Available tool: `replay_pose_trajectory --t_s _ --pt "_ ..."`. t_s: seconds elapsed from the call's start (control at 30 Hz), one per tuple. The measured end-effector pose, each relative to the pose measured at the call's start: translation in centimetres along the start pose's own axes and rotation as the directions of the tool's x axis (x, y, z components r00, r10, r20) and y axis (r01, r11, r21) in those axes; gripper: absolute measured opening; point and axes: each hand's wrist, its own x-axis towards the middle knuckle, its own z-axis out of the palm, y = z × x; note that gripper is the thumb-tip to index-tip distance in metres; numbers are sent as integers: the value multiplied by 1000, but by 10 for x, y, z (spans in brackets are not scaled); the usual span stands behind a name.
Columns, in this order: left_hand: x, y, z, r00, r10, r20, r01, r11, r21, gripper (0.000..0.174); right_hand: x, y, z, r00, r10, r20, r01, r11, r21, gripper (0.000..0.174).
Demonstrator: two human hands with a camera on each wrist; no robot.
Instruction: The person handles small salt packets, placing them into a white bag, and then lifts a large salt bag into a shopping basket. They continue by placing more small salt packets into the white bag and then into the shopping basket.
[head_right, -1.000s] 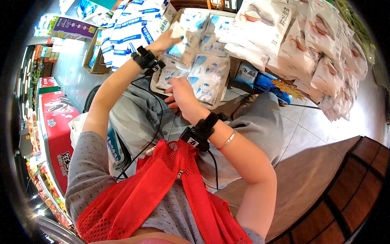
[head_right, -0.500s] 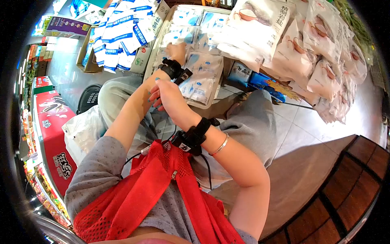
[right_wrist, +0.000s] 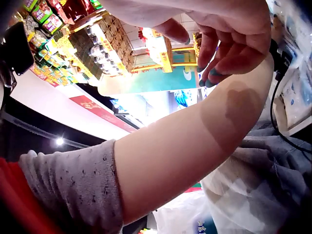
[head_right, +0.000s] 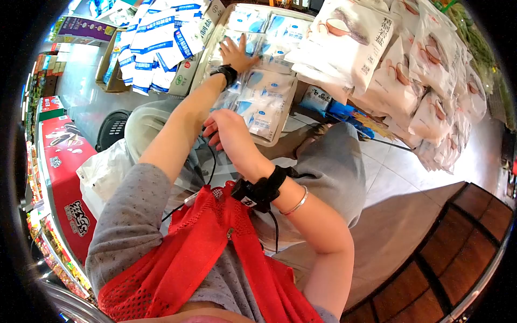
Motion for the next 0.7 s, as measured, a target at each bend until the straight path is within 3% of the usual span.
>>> replay_pose_trajectory --t_s 0.1,0.23,0.4,0.43,0.47,0.5,0.57,0.6,0.7 --pt "15 -18 -4 997 72 42 -71 997 -6 91 -1 0 2 1000 -5 8 5 1000 -29 26" --pt "18 -18 -21 992 46 121 -47 999 4 91 0 1 3 1000 -2 21 3 999 -53 25" --pt "30 -25 -41 921 103 375 -160 979 125 87 10 -3 13 998 -46 43 48 998 -49 23" --pt "39 -38 -35 914 265 307 -292 955 46 74 11 -6 16 996 -74 56 77 996 -54 23" --pt "53 -51 -31 827 430 361 -458 889 -10 62 11 -10 19 993 -98 70 102 993 -60 22" --pt "57 -55 -56 713 573 404 -597 798 -78 52 11 -13 24 989 -134 69 139 988 -72 22" --pt "46 -45 -135 596 599 535 -660 744 -98 34 12 -18 34 978 -190 81 197 975 -101 21" --pt "32 -45 -184 566 607 558 -669 733 -118 34 14 -20 38 971 -224 79 233 963 -138 21" --pt "-34 -59 -316 666 570 482 -592 797 -125 32 32 -18 45 944 -299 142 328 901 -283 24"
